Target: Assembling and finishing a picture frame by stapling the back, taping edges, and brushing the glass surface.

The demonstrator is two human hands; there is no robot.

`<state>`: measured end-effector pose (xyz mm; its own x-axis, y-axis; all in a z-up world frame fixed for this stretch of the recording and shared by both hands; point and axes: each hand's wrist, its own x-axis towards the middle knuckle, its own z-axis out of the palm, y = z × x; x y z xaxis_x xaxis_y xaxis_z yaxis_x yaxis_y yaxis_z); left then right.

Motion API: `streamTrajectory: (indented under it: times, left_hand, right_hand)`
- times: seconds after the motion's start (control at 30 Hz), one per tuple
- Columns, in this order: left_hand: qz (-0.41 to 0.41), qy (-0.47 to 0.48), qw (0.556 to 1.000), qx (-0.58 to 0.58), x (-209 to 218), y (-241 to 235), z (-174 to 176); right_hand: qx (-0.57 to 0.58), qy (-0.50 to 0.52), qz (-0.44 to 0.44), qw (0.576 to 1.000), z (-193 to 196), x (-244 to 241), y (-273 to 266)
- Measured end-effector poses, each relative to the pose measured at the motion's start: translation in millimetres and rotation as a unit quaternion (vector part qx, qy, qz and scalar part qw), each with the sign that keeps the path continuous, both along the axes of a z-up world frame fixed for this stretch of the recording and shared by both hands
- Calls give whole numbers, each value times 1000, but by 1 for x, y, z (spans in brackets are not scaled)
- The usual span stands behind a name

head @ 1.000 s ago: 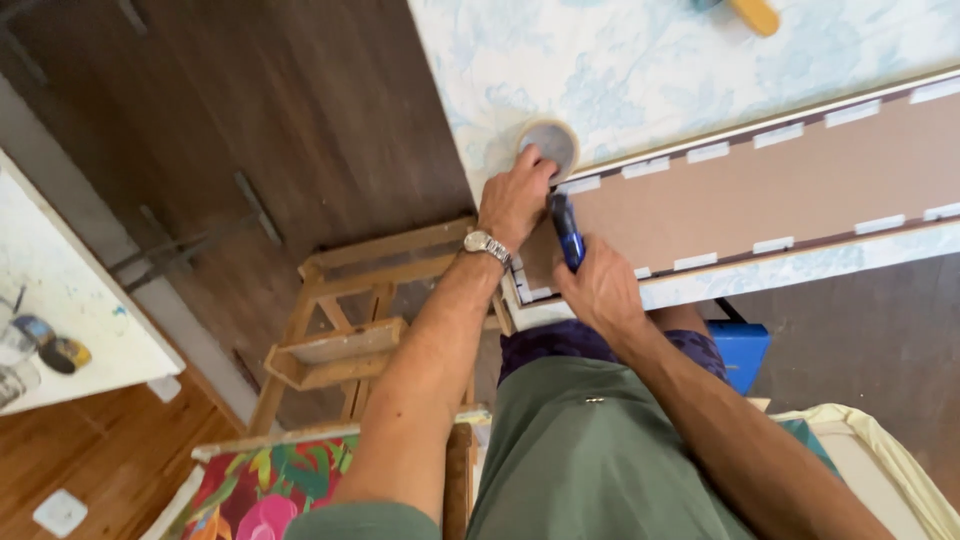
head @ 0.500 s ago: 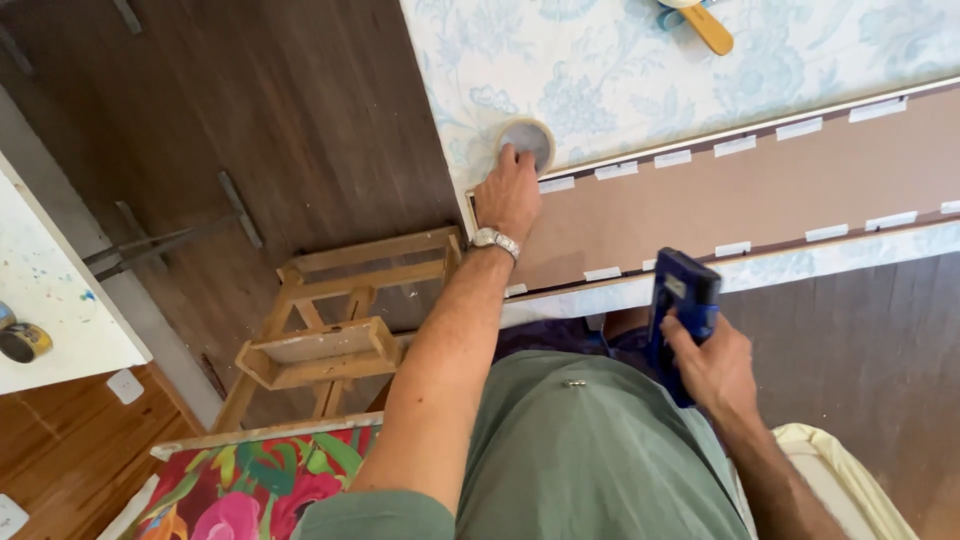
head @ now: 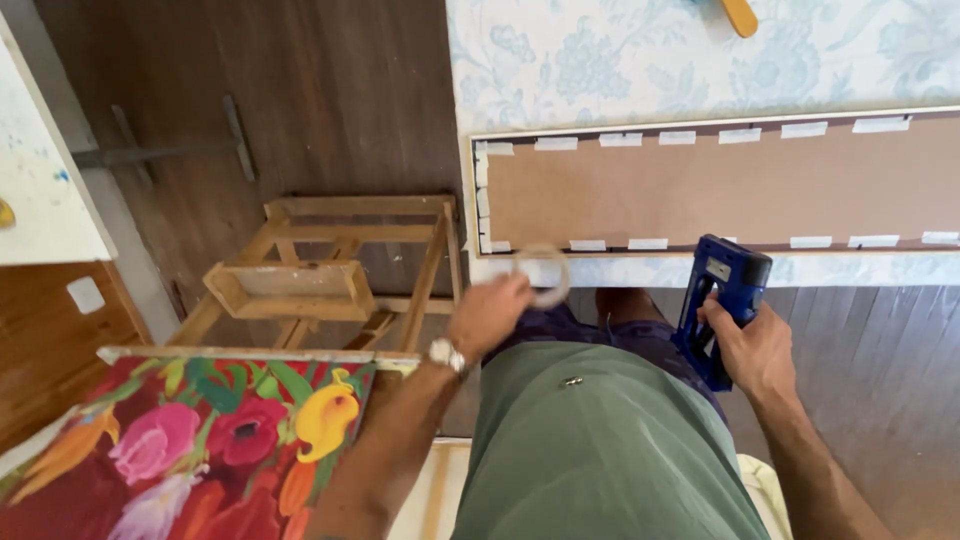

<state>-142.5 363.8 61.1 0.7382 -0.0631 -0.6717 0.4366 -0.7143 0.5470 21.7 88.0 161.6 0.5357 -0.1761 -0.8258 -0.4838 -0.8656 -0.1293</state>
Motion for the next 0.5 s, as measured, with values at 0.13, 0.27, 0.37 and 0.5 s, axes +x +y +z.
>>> streamTrajectory:
  times: [0.13, 0.27, 0.37, 0.5]
  left_hand:
    - [-123, -12, 991, 44, -57, -43, -37]
    - [154, 107, 981, 37, -66, -65, -62]
    - [118, -30, 985, 121, -70, -70, -82]
    - [114, -195, 958, 177, -65, -75, -78]
  right_hand:
    - [-26, 42, 67, 997, -16, 14, -15]
    - [25, 20, 218, 976, -23, 24, -20]
    - [38, 19, 290, 956, -23, 32, -11]
    - [38, 21, 377, 925, -33, 40, -3]
